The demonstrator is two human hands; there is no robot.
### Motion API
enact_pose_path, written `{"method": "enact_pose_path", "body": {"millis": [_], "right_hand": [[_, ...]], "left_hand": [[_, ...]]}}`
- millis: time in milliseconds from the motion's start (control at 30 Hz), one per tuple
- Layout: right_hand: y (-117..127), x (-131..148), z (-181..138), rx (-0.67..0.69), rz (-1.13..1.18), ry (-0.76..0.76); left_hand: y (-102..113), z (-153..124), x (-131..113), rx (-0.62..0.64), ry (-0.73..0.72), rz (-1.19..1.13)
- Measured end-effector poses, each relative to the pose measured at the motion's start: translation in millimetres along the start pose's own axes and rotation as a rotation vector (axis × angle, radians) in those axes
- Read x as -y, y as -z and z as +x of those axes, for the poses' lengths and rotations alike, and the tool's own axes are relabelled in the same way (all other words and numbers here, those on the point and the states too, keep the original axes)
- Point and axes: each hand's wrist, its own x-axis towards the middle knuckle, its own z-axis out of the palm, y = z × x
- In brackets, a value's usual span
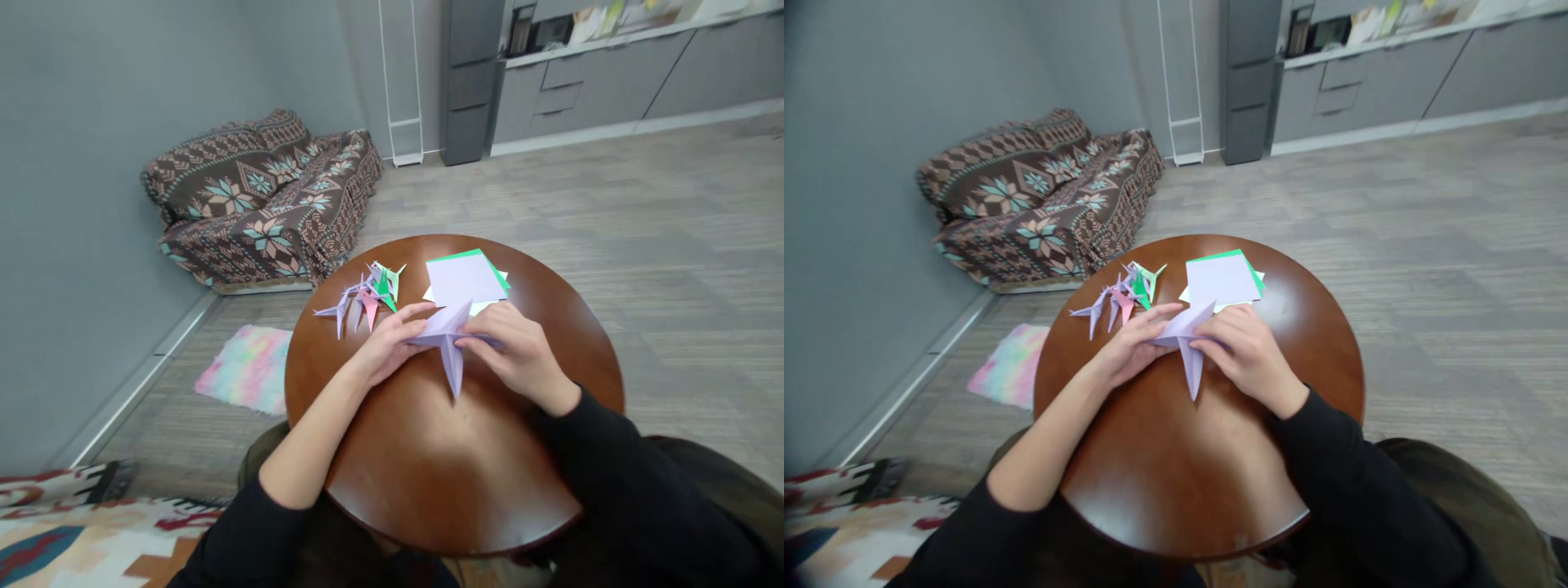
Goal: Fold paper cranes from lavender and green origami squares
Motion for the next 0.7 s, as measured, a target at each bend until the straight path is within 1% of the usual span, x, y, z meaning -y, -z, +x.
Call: {"method": "enact_pose_path", "body": {"millis": [67,200,267,333,400,467,533,633,700], "right_hand": [[-1.6,-0.3,-1.0,0.012,-0.004,0.011],[-4.7,0.5,-1.9,0.039,-0.009,0.016],[-5.0,1.9,-1.5,0.018,-0.004,-0.030],[-5.0,2.6,-1.4,-0.029,0.012,-0.153],[-5.8,0.8,-2.3,-0.074,0.089,-0.352],[-7.8,-3.4,-4.2,-0.096,0.279,-0.570],[-10.0,-8.1,-5.9,-0.097,0.534,-0.740],[-11.8,-11.3,-6.4,-0.081,0.805,-0.872],[-12.2,-11.0,-5.8,-0.091,0.864,-0.904]], "left_hand": [[1.4,1.1,0.9,-0.038,-0.031,0.045],[2.9,2.2,4.2,-0.074,-0.016,0.071],[3.4,2.5,5.4,-0.102,-0.030,0.074],[3.9,3.1,5.6,-0.129,-0.056,0.070],[4.5,3.9,4.8,-0.162,-0.090,0.049],[5.0,4.6,3.5,-0.204,-0.117,0.024],[5.7,5.2,2.7,-0.239,-0.133,0.018],[7.3,6.4,4.2,-0.262,-0.154,0.053],[8.4,7.4,6.5,-0.274,-0.185,0.106]]}}
